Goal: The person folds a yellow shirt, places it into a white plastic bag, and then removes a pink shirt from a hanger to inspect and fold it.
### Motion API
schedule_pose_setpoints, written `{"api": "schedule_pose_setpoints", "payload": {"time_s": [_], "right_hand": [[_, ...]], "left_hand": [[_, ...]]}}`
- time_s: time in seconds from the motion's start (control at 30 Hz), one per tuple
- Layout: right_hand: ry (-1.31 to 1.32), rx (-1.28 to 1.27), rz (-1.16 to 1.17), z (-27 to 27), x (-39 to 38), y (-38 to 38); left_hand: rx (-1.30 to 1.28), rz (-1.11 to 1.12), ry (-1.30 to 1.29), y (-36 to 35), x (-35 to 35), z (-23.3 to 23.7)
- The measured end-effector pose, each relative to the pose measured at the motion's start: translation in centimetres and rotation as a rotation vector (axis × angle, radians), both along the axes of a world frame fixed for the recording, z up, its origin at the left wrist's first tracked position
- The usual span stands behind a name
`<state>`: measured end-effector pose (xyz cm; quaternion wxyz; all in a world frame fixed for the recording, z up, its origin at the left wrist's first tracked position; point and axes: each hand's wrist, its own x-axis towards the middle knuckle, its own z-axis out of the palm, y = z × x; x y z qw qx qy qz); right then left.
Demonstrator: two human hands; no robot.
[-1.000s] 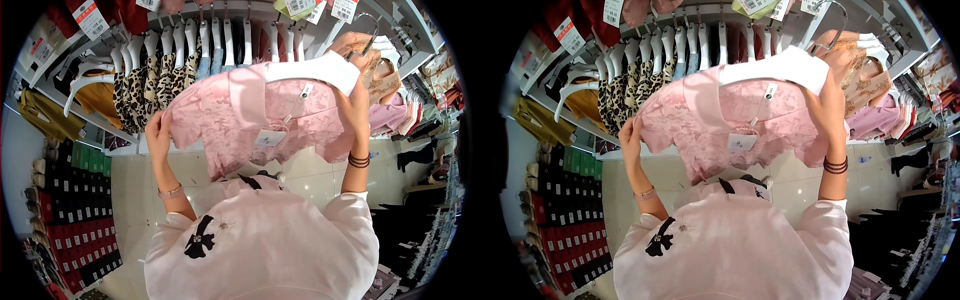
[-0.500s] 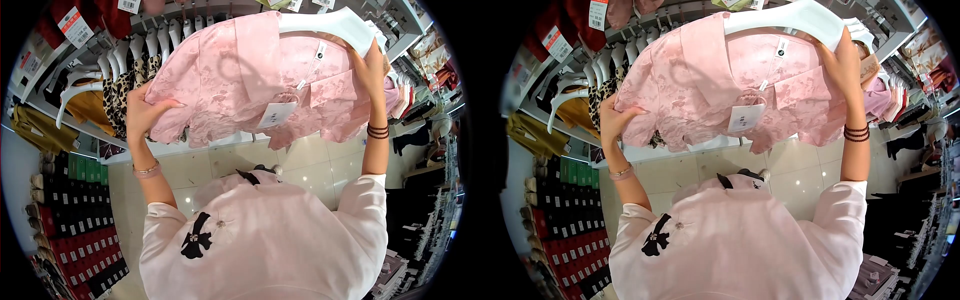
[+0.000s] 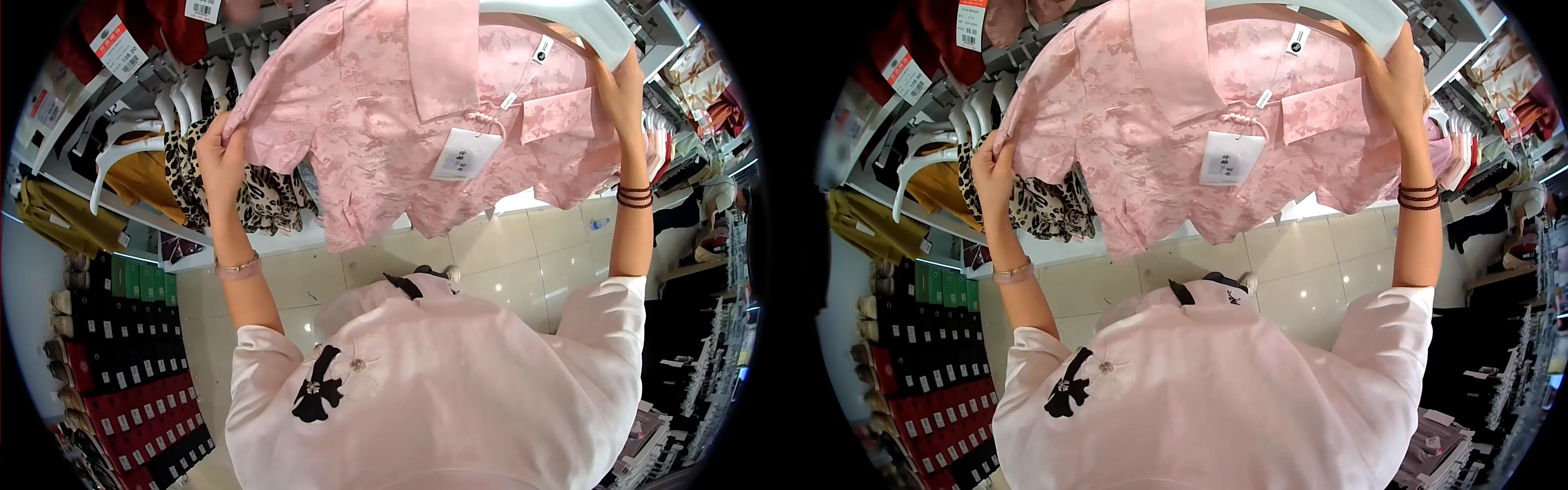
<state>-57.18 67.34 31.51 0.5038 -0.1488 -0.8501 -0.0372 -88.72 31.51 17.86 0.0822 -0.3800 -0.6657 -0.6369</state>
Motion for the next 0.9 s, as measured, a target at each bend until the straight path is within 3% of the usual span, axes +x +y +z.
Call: {"api": "schedule_pose_setpoints", "payload": {"time_s": [0.03,0.13,0.3,0.4,0.5,0.53,0.6,0.7,0.8,0.83,0.9], "right_hand": [[0.003,-0.002,0.003,0.0,0.1,0.1],[0.012,0.041,0.019,0.2,0.1,0.1],[-0.040,-0.084,0.030,0.6,0.5,-0.2],[-0.052,-0.138,0.085,1.1,0.2,-1.0],[-0.009,-0.153,0.141,1.3,0.2,-3.4],[0.010,-0.148,0.162,1.3,0.2,-4.4],[0.014,-0.148,0.151,1.4,-0.1,-6.5],[-0.026,-0.126,0.147,0.8,0.2,-8.4],[-0.051,-0.108,0.115,0.4,0.2,-9.6],[-0.058,-0.117,0.106,0.2,0.2,-9.6],[-0.088,-0.114,0.094,-0.2,0.2,-9.6]], "left_hand": [[-0.026,0.005,-0.047,-0.1,0.4,0.5],[0.214,-0.006,-0.112,1.2,1.0,0.8],[0.288,0.021,-0.104,1.7,0.8,0.8],[0.284,0.391,0.122,2.6,3.5,0.9],[0.380,0.570,0.671,3.6,8.1,-0.7],[0.479,0.422,0.677,4.6,10.5,-1.8],[0.129,0.062,0.696,5.8,14.0,-3.1],[0.025,-0.118,0.023,9.7,16.6,-5.8],[-0.010,-0.195,-0.020,10.6,16.7,-7.1],[0.075,-0.338,-0.024,10.8,16.6,-7.1],[-0.048,-0.481,-0.120,9.9,16.9,-6.9]]}}
